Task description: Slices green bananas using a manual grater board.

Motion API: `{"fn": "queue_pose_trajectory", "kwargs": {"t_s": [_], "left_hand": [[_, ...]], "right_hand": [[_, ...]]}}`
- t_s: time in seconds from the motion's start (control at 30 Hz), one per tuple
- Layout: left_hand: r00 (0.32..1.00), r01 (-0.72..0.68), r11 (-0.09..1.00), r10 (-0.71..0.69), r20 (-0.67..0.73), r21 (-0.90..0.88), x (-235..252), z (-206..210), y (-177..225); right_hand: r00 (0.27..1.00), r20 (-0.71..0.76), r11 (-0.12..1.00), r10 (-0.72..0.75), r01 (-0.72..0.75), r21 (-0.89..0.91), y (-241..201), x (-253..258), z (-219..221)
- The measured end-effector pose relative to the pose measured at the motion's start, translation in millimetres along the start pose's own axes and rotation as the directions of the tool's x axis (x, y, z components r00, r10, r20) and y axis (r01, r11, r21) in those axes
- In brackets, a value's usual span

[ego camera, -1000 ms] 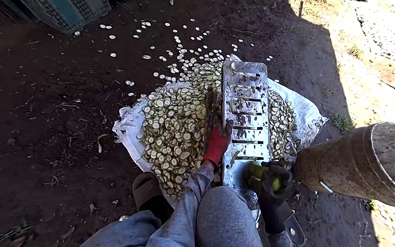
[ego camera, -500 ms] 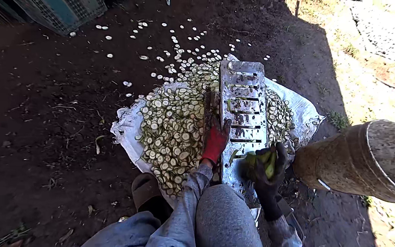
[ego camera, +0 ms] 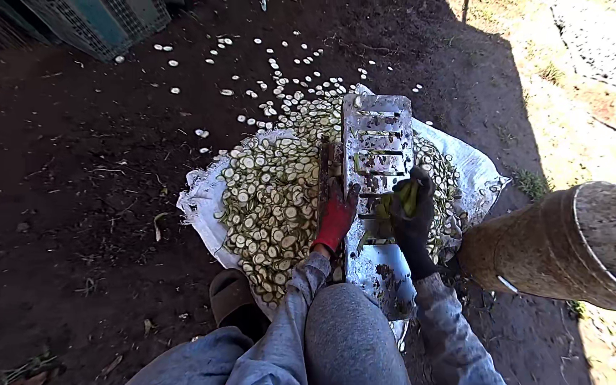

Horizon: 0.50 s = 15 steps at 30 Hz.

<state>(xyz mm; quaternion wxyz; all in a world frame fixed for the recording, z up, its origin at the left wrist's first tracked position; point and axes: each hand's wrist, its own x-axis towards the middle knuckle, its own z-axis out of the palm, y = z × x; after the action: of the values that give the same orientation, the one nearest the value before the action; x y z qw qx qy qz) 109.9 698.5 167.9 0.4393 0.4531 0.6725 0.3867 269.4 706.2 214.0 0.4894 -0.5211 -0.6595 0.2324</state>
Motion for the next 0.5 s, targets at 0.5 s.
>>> {"fn": "queue_pose_trajectory", "kwargs": {"t_s": [0.5], "left_hand": [[1.000, -0.008, 1.000, 0.008, -0.009, 0.001, 2, 0, -2]], "right_hand": [[0.994, -0.048, 0.985, -0.098, 0.090, -0.149, 6, 96, 36]]}}
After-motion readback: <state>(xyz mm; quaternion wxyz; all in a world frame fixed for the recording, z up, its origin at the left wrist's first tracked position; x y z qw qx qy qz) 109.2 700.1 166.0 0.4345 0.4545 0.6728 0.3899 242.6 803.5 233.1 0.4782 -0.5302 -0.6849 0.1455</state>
